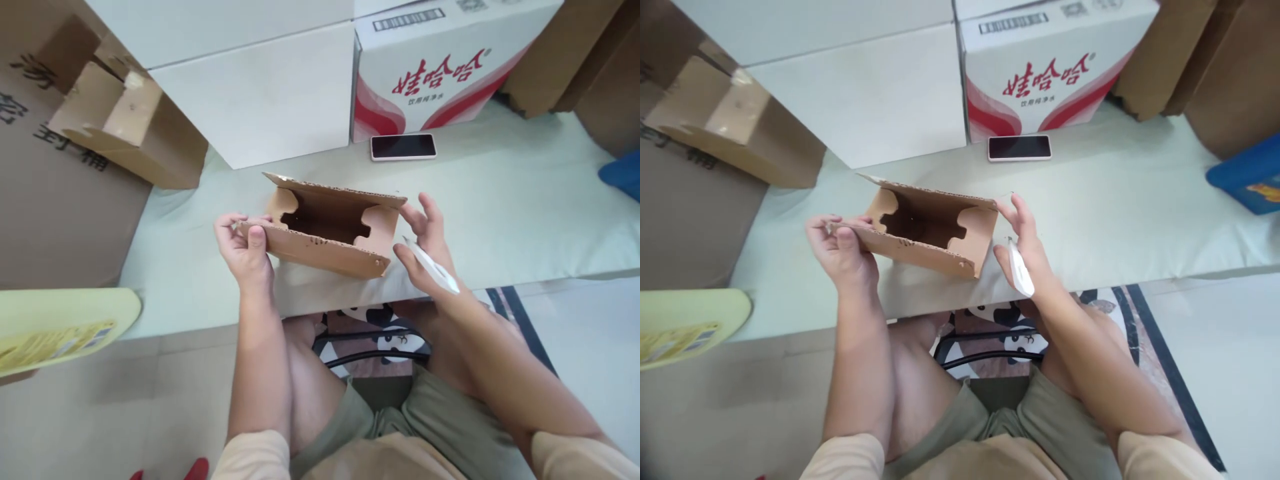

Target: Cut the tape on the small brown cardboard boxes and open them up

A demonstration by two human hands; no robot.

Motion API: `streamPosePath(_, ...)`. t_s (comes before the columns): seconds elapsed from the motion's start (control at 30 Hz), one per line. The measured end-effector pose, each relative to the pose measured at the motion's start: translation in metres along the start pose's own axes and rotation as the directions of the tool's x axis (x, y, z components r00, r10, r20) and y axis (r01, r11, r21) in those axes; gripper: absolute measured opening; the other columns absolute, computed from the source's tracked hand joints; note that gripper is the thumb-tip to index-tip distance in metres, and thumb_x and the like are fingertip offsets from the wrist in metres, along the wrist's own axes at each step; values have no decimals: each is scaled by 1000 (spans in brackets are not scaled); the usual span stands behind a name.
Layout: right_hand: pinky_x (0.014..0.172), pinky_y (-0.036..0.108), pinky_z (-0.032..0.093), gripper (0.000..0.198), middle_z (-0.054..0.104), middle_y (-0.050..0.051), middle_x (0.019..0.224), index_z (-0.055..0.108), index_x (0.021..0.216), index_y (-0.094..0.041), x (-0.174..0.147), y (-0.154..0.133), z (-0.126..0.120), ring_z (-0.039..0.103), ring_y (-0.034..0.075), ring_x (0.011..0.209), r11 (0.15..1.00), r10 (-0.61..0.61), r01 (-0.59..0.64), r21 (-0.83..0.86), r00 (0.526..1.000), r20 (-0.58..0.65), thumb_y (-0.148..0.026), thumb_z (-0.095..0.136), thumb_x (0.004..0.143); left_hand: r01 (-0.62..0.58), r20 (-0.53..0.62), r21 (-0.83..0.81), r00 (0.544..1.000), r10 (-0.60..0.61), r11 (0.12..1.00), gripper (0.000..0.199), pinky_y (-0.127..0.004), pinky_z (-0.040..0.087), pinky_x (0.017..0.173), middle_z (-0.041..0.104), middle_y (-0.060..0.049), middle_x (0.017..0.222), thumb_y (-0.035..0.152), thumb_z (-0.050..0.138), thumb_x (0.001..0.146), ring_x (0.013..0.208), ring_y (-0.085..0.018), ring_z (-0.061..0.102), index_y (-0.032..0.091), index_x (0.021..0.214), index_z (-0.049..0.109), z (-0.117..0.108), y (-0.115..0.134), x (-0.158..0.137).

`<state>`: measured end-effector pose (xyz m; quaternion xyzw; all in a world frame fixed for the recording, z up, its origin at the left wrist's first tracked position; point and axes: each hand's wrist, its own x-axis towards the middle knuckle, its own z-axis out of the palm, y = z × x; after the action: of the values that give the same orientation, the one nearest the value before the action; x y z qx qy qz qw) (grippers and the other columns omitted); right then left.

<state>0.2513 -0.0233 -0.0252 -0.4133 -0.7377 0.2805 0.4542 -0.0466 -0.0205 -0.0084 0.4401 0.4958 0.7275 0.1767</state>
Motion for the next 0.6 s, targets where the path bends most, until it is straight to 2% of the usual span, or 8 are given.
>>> streamPosePath(0.03, 116, 58, 48, 76, 54, 15, 155, 19, 163, -33, 0, 3, -1, 54, 31, 145, 1000, 2, -2, -4, 1000, -9, -31, 56, 96, -14, 5, 34, 1000, 13, 999, 62, -40, 58, 91, 61, 5, 68, 80, 75, 74, 75, -19, 71, 27, 100, 53, 4, -2, 1)
streamPosePath(0.1, 113, 56, 51, 62, 61, 13, 142, 40, 154, -34, 2, 5, -2, 60, 30, 136, 999, -12, 10, -33, 999, -49, -26, 54, 95, -65, 21, 133, 998, 63, 989, 65, -42, 56, 97, 68, 0, 85, 80, 72, 76, 86, -20, 72, 27, 111, 56, 14, -5, 3)
streamPosePath(0.17, 106, 52, 55, 40, 65, 10, 124, 63, 130, -33, 3, 2, -4, 66, 28, 121, 998, -23, 17, -60, 995, -92, -22, 53, 93, -136, 68, 243, 990, 123, 960, 66, -44, 54, 104, 71, -7, 114, 76, 74, 78, 107, -23, 72, 28, 121, 61, 22, -6, 6)
streamPosePath(0.23, 99, 49, 58, 27, 64, 8, 113, 72, 107, -31, 2, -2, -7, 68, 26, 111, 998, -2, -5, -59, 993, -121, -19, 54, 92, -199, 176, 305, 973, 150, 931, 53, -47, 51, 110, 70, -9, 131, 66, 74, 83, 123, -27, 68, 28, 119, 70, 29, -5, 9)
streamPosePath(0.3, 96, 47, 58, 26, 63, 8, 112, 74, 100, -31, 0, -6, -12, 68, 25, 109, 999, 20, -25, -34, 992, -125, -17, 54, 90, -243, 320, 294, 936, 144, 925, 31, -50, 51, 113, 76, -7, 122, 52, 70, 90, 121, -28, 70, 27, 105, 79, 35, -3, 12)
streamPosePath(0.4, 96, 49, 57, 30, 65, 9, 117, 72, 109, -30, -4, -3, -23, 67, 27, 113, 998, 51, -54, -24, 992, -113, -18, 55, 88, -262, 438, 230, 888, 141, 937, 20, -50, 56, 108, 82, -3, 100, 39, 67, 91, 104, -25, 76, 29, 91, 84, 38, 0, 17)
streamPosePath(0.5, 83, 43, 57, 24, 66, 6, 99, 68, 112, -29, -4, 8, -34, 66, 25, 94, 983, 169, -184, -24, 942, -289, -32, 54, 93, -186, 368, 231, 925, 91, 955, 18, -48, 58, 105, 83, -2, 100, 40, 71, 87, 103, -25, 77, 29, 91, 85, 28, -8, 23)
streamPosePath(0.6, 60, 33, 48, 33, 51, -1, 67, 64, 97, -28, 1, 16, -38, 55, 19, 62, 926, 369, -361, 108, 810, -455, -51, 41, 103, -70, 181, 177, 983, 38, 982, 17, -54, 55, 108, 82, -1, 98, 42, 77, 79, 104, -28, 75, 28, 86, 83, 9, -28, 31)
